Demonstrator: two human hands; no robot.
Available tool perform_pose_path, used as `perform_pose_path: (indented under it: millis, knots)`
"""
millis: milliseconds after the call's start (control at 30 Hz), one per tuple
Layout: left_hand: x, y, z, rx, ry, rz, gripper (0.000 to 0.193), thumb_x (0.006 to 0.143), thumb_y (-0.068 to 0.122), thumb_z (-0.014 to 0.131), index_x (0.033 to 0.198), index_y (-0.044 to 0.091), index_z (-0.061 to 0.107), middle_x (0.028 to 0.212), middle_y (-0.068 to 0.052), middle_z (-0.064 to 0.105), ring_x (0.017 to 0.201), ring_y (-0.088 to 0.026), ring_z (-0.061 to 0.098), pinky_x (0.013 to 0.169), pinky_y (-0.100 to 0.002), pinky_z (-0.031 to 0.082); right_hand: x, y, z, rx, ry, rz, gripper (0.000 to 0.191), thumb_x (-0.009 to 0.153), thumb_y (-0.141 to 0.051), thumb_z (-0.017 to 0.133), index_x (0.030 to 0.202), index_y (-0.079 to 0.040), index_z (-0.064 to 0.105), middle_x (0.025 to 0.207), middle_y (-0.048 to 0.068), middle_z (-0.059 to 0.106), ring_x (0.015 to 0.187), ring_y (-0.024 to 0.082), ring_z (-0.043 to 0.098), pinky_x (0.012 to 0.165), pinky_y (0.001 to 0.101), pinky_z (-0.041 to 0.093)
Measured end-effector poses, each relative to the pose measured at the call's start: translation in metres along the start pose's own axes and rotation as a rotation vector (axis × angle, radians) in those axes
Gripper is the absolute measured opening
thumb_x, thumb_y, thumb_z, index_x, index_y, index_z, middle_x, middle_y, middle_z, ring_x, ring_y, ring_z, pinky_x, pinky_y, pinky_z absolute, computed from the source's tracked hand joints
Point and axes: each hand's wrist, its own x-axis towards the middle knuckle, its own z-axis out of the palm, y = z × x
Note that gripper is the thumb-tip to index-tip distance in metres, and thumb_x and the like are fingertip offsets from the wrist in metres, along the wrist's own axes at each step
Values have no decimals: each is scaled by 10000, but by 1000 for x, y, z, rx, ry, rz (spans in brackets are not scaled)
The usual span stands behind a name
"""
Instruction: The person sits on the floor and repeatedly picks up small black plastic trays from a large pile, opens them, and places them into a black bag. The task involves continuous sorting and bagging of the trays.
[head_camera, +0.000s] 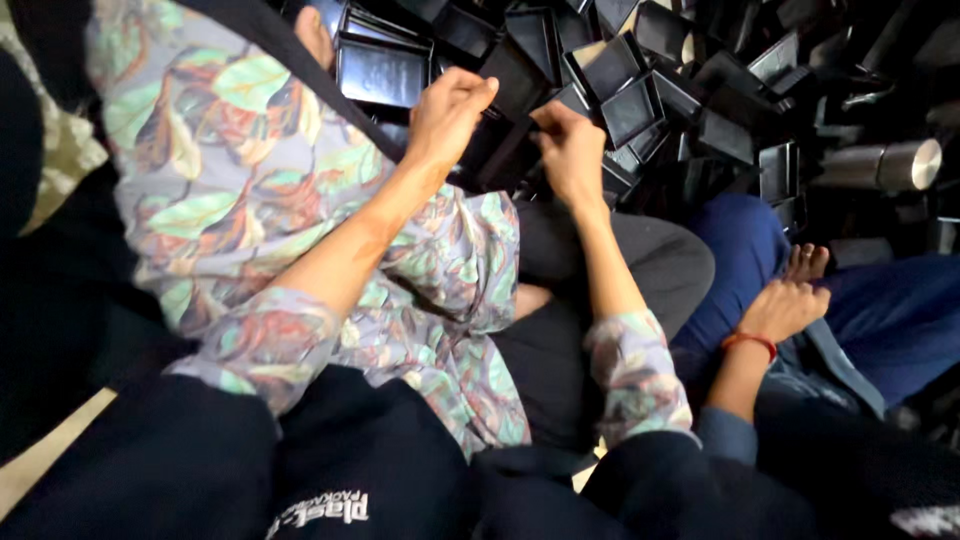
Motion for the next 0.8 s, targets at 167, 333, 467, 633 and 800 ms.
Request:
perform_pose_path:
  millis: [167,333,467,633,800]
  knots:
    - [-13,20,-9,-432,-477,-95,503,943,421,721,1316,116,578,1077,-66,720,861,-119,723,696,-297,597,3,-36,-20,118,0,-78,228,900,13,762,1117,3,693,901,78,741,853,124,691,763,278,576]
    - [-2,24,-20,-782,-400,-126,471,975,356,715,1282,42,545,1102,-126,683,797,-235,732,682,-378,626,27,-31,-44,164,-142,-118,199,997,-34,716,1194,-55,699,1047,51,768,937,142,699,831,312,553]
    - [4,22,-24,-743,-240,-99,460,953,361,694,1269,40,598,1145,-120,711,789,-213,753,674,-351,632,31,9,-31,-284,-272,-440,213,987,-96,749,1199,-119,755,1166,88,731,1144,299,655,999,423,526]
    - [-2,26,-21,-588,-213,-97,469,927,388,715,1241,45,648,1124,-88,696,774,-161,734,649,-305,609,19,56,-49,-624,-273,-529,244,992,-330,762,1102,-113,757,1265,103,651,1271,350,519,1041,516,393]
    - [-8,40,-22,-500,-234,-36,485,930,417,723,1238,45,672,1115,-62,703,783,-127,687,649,-270,584,10,74,-115,-850,-311,-457,254,968,-352,803,1002,-106,751,1315,124,658,1250,341,539,998,514,416]
